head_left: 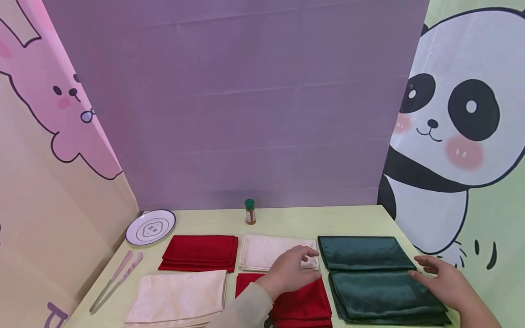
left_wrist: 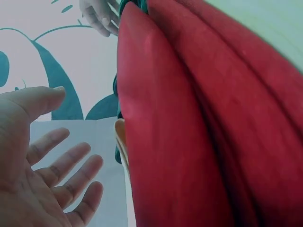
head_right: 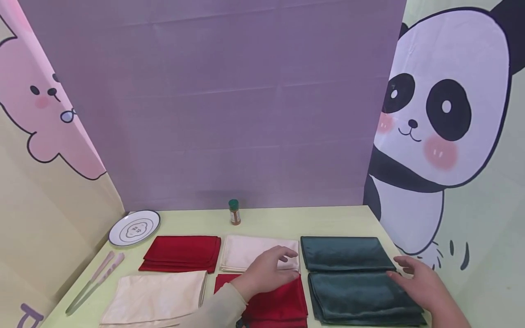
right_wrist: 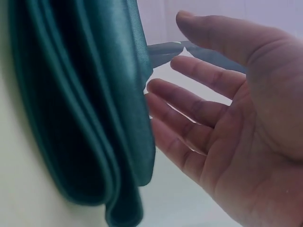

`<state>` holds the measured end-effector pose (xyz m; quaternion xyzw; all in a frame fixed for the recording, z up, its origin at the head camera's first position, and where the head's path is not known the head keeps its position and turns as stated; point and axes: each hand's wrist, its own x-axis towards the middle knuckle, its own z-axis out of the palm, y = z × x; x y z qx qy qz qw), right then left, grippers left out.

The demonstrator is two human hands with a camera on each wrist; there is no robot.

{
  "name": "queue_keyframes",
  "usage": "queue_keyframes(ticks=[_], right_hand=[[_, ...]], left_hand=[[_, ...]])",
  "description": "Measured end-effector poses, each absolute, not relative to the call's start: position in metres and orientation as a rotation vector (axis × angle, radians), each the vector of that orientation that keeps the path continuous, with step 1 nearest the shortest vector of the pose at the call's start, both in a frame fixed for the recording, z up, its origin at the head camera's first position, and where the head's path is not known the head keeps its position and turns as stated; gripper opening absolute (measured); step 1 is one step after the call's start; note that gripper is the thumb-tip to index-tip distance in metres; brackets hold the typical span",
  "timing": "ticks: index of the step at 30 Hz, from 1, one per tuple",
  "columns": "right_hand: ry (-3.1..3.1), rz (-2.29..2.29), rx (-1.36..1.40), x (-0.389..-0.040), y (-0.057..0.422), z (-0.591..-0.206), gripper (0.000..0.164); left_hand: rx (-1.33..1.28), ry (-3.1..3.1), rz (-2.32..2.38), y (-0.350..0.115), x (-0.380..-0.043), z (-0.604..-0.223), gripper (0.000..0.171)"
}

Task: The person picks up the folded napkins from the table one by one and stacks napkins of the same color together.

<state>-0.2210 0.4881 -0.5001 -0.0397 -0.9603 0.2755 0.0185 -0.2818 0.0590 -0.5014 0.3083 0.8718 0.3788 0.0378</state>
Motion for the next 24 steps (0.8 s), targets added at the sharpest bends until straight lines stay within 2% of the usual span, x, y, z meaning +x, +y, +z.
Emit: queue_keyframes(ticks=[6,16,24], right_hand=[[-3.025,0.917,-0.095,-0.223,0.492,-0.504,0.074],[-3.069,0.929,-0.136,-0.223,0.49,-0.504,0.081],[-3.056,0.941,-0.138,-0.227,0.495,-0.51,0.08]], left_hand=[[0.977,2.713,1.074,0.072,-0.28,-0.5,0.051],[0.988,2.687,1.028,0.088,-0.281,-0.5,0.05],[0.928,2.711,0.982,0.098,-0.282,-0.502,0.047]])
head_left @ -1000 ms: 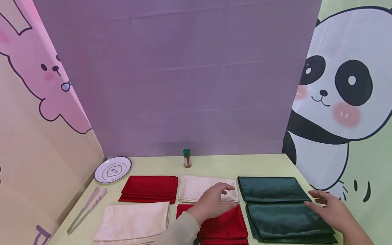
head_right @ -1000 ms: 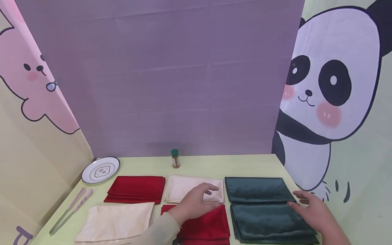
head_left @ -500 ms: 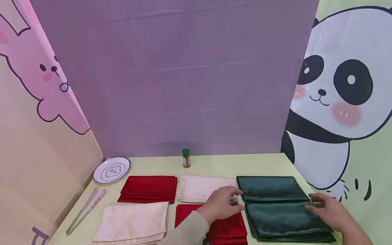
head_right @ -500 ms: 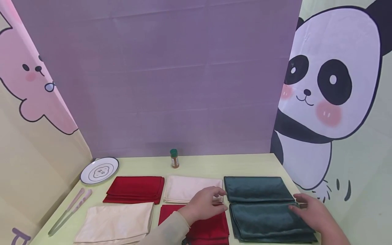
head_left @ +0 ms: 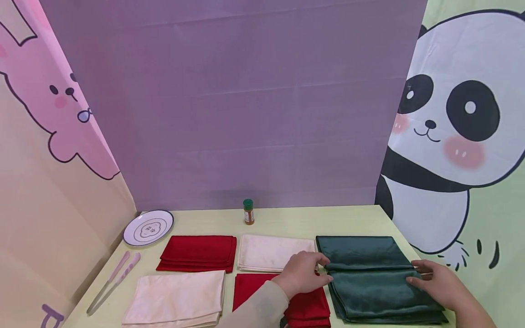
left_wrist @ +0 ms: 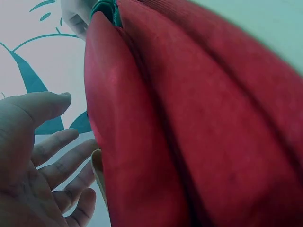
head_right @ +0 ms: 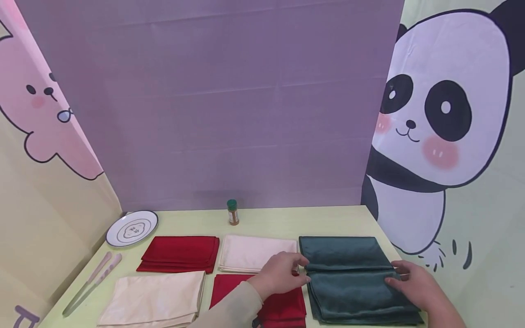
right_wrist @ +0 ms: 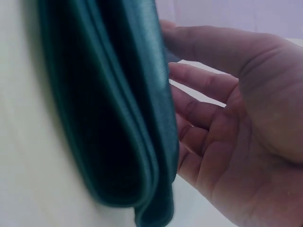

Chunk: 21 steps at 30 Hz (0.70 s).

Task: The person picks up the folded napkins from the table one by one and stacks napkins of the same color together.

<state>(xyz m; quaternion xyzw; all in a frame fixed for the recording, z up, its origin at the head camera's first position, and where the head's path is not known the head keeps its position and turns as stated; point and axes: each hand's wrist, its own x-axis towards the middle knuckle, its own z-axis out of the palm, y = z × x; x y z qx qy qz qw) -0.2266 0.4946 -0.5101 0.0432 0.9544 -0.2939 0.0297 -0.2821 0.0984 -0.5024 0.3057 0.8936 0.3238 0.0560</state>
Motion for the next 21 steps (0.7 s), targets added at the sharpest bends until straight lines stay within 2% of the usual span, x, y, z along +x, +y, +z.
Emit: queue_keyframes(ticks=[5,15,21], right_hand=[[2.92,-0.932,0.18,-0.227,0.496,-0.51,0.078],[2.934,-0.931,0.187,-0.225,0.493,-0.508,0.05],[2.942,-0.932,0.144,-0.225,0.497,-0.513,0.045]], left_hand=[[0.892,2.747,0.934,0.104,-0.282,-0.505,0.043],[0.928,2.862,0.764,0.111,-0.281,-0.504,0.035],[0.924,2.884,0.707,0.115,-0.28,-0.505,0.033]])
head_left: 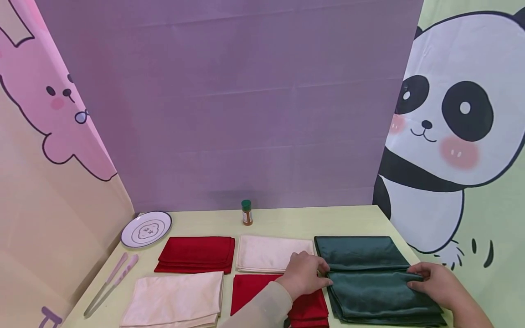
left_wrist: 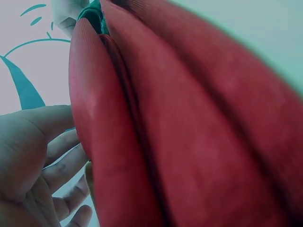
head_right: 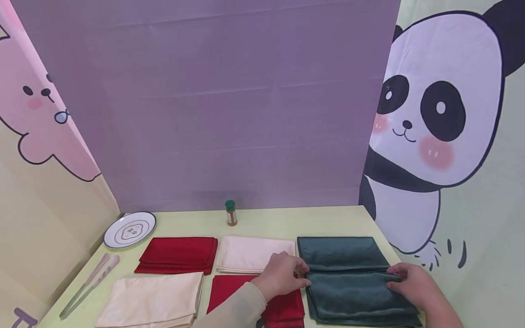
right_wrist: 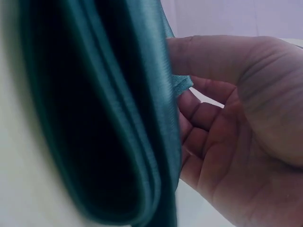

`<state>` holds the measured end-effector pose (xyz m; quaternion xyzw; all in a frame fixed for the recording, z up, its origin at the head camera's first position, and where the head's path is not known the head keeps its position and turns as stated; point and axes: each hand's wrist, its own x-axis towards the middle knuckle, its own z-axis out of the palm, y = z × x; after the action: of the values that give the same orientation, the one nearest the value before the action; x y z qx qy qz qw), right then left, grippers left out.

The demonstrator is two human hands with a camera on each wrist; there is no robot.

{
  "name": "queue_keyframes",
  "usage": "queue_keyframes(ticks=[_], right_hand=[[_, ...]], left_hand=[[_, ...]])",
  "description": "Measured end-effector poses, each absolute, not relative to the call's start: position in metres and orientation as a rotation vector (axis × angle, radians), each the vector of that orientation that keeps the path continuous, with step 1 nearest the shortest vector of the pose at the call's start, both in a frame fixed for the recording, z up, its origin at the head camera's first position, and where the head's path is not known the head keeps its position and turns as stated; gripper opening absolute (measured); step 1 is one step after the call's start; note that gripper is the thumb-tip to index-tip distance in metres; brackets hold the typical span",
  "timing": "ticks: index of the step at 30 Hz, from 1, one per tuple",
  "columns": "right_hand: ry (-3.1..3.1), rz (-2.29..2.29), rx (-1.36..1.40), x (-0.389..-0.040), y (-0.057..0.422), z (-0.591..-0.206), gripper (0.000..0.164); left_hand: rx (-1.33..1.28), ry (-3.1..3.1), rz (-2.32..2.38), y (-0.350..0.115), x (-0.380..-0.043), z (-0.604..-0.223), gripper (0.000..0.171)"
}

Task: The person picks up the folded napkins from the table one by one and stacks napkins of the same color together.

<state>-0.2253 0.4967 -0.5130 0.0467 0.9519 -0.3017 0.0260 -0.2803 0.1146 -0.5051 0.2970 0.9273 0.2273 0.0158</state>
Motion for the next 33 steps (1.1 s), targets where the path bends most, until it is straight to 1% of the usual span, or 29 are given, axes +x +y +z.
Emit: queue_keyframes(ticks=[4,7,12,19,25,33], right_hand=[[2.942,-0.917,0.117,-0.226,0.498,-0.516,0.049],[2.954,-0.892,0.102,-0.225,0.497,-0.517,0.048],[2.965,-0.882,0.114,-0.224,0.492,-0.515,0.042],[2.997,-0.877,0.122,-0.222,0.488,-0.512,0.03],[3.027,-0.919,0.045,-0.221,0.491,-0.515,0.018],[3.069,-0.936,-0.004,-0.219,0.493,-0.513,0.015]], left_hand=[[0.913,2.902,0.667,0.116,-0.28,-0.505,0.033],[0.919,2.907,0.633,0.118,-0.28,-0.506,0.033],[0.917,2.931,0.583,0.12,-0.282,-0.508,0.032],[0.941,2.946,0.57,0.122,-0.281,-0.508,0.02],[0.948,2.921,0.691,0.123,-0.278,-0.507,0.022],[0.982,2.865,0.809,0.124,-0.281,-0.512,0.021]])
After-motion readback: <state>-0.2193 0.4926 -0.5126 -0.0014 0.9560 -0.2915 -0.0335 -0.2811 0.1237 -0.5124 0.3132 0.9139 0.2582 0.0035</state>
